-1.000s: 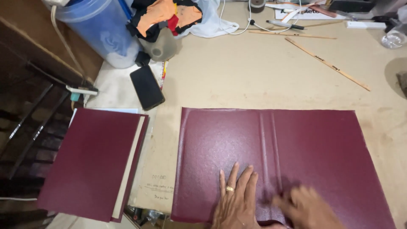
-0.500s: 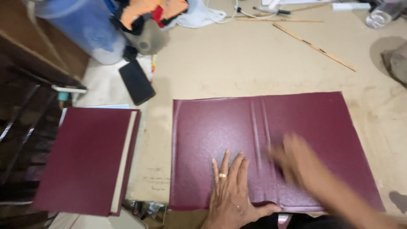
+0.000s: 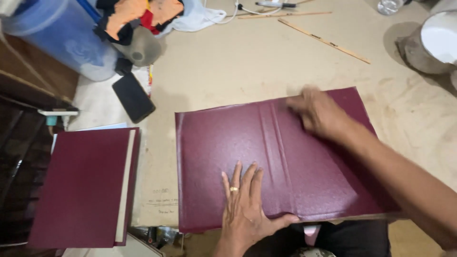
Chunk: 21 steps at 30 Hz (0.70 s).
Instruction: The person applies glue to a board, attaches a spine strip, and presses a cover board into place. They then wipe a maroon cover sheet with a cloth and place it over the assembled board. The person handles boards, glue, a brush, a cloth, and a cover sheet.
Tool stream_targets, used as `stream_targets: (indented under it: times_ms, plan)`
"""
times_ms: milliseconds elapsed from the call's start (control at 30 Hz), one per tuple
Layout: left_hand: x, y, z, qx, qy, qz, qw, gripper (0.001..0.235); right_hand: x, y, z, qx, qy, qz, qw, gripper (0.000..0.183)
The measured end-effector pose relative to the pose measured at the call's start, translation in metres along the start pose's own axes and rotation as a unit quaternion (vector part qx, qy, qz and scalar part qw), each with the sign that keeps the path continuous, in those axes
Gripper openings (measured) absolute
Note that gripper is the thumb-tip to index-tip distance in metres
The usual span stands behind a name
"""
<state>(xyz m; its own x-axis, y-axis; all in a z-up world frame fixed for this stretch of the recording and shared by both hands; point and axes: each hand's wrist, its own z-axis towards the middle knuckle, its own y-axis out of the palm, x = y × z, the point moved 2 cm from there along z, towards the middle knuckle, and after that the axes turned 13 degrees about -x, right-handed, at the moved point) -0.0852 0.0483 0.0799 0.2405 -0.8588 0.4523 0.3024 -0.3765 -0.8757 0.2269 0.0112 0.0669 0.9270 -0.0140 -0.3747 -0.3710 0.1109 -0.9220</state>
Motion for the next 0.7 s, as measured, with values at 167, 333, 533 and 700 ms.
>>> stream_targets:
  times_ms: [167,333,533,700]
  plan:
    - [-0.014,0.019,0.002,-0.124,-0.036,0.025,0.991,0.126,-0.106,0.027,-0.136,-0.067,-0.016,-0.01,0.998,0.033]
    - [-0.006,0.017,0.001,-0.038,0.003,0.048,0.998,0.115,-0.157,0.013,-0.201,-0.048,0.092,0.12,0.987,0.025]
    - [0.01,0.031,0.014,-0.006,0.003,0.036,0.999,0.113,-0.164,0.081,-0.175,0.05,0.216,0.072,0.972,0.076]
    - [0.006,0.035,0.016,-0.016,0.01,0.011,1.0,0.11,-0.131,0.01,-0.173,0.075,0.349,-0.033,0.934,0.048]
